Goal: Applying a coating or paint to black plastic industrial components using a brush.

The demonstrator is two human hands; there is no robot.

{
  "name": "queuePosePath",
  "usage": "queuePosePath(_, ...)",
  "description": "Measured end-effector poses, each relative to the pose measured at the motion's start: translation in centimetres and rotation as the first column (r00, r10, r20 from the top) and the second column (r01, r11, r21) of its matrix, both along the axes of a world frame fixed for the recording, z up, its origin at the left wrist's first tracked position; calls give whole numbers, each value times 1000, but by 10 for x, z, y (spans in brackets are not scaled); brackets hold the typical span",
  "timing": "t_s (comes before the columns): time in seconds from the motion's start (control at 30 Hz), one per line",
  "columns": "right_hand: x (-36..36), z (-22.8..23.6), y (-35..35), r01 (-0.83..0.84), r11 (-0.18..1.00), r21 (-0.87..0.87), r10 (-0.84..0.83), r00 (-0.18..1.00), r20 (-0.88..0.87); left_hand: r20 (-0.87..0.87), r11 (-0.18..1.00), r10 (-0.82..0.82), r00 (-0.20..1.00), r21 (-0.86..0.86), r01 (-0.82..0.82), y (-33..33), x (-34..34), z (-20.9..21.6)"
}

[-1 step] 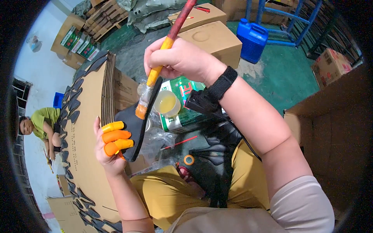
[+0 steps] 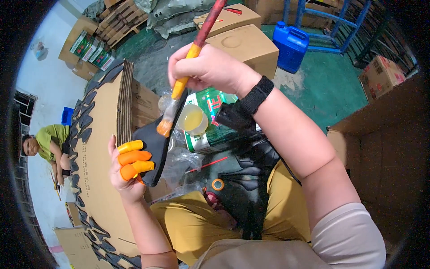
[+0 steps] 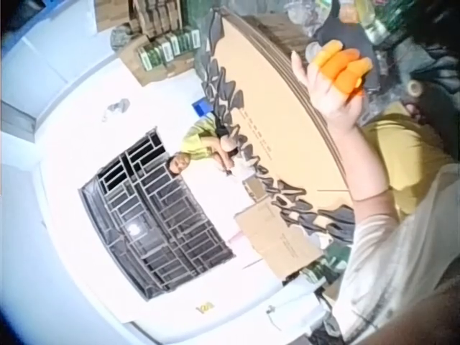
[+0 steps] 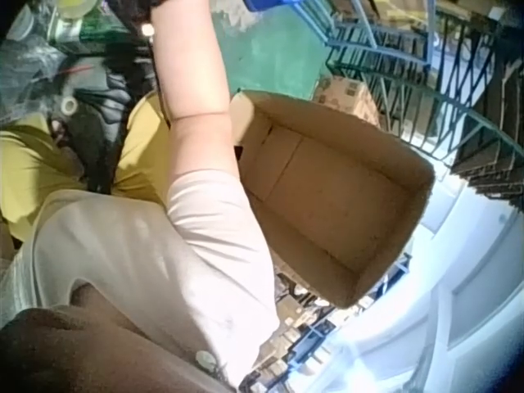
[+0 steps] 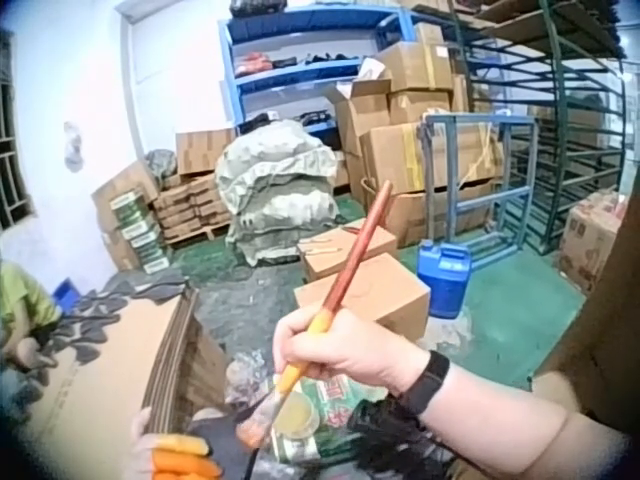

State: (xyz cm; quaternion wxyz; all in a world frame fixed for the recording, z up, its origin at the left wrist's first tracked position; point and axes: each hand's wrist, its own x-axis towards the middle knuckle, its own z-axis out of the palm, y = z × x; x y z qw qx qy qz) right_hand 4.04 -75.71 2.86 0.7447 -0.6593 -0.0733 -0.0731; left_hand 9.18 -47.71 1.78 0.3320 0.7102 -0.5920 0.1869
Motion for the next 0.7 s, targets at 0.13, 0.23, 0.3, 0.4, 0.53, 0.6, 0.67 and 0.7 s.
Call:
queuePosePath(0.13,-1,-10,-25,184,979,-83,-186,982,-14,-17,1000,-1,1000,-6,1,1,-2,-1)
queuePosePath(0.23,-2,-5,-21,172,985,9,-173,985,24,-37,1000,-24,999,5,24,-1,-3,-2)
queuePosePath(0.3,-3,0,-7,51,993,107,-55,998,37,-32,1000,-29,999,-11,29,-4,-4,-2)
queuePosePath(0.4,-5,2,5,58,998,25,-58,998,24,-16,999,-36,999,-15,36,-4,-6,1)
queuePosePath(0.53,-4,-16,-26,177,983,-38,-178,984,-3,-18,998,-33,999,-50,32,-3,-7,-2)
queuePosePath(0.6,-10,-16,-37,289,956,-50,-290,957,-25,-41,998,-42,998,-51,40,-3,-6,-2)
queuePosePath(0.67,-13,-13,-40,296,955,-14,-296,954,-33,-42,997,-46,998,-56,44,-4,-6,-2)
queuePosePath(0.7,-16,-5,-34,204,977,55,-203,979,-8,-43,997,-46,998,-58,44,-4,-6,-1)
